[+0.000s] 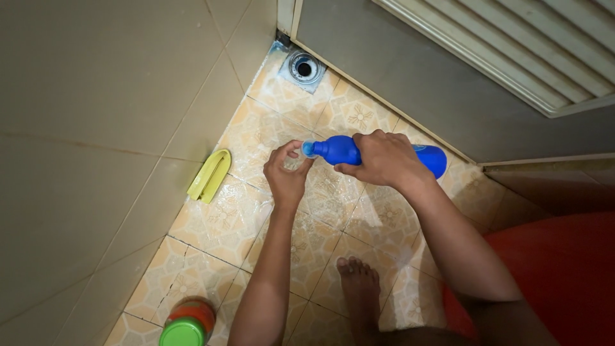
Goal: Scrubbing bathroom floor tiles and cleaning the floor drain area using a brush, sponge, and cleaning solution.
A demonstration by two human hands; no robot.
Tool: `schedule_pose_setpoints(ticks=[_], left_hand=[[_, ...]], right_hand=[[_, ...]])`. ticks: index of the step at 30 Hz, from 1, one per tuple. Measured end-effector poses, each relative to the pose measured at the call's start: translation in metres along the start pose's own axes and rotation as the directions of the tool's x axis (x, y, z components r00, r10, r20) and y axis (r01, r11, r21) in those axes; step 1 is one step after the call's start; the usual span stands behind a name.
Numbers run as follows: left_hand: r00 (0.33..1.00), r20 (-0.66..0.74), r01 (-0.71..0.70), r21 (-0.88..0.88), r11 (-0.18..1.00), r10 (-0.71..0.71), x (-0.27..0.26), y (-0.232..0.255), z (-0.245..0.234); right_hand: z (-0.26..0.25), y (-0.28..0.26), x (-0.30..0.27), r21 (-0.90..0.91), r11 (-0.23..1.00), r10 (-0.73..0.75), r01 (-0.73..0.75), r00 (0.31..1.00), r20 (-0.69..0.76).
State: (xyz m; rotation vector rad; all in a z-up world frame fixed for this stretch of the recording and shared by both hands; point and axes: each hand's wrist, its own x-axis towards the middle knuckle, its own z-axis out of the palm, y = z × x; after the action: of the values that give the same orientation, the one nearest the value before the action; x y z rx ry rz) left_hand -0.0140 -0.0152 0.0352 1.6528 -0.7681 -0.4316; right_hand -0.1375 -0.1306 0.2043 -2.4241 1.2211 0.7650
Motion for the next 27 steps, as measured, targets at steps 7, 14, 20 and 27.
schedule_pose_setpoints(ticks=[7, 14, 20, 27], left_hand=[[1.0, 0.001, 0.001, -0.007, 1.0, -0.001, 0.0, -0.004, 0.003], [1.0, 0.025, 0.018, -0.03, 0.999, -0.017, 0.004, 0.001, 0.006], [0.995, 0.047, 0.089, -0.008, 0.996, -0.089, 0.011, -0.015, 0.011], [0.998, -0.064, 0.019, -0.054, 0.998, -0.023, 0.027, -0.022, 0.007]], right_hand=[[0.003, 0.005, 0.001, 0.11, 0.994, 0.008, -0.008, 1.0, -0.001], [0.036, 0.038, 0.013, 0.402, 0.915, 0.008, 0.01, 0.999, -0.044], [0.093, 0.099, 0.019, 0.74, 0.656, 0.072, 0.15, 0.963, -0.259], [0.135, 0.139, 0.026, 0.861, 0.378, 0.335, 0.34, 0.817, -0.47]])
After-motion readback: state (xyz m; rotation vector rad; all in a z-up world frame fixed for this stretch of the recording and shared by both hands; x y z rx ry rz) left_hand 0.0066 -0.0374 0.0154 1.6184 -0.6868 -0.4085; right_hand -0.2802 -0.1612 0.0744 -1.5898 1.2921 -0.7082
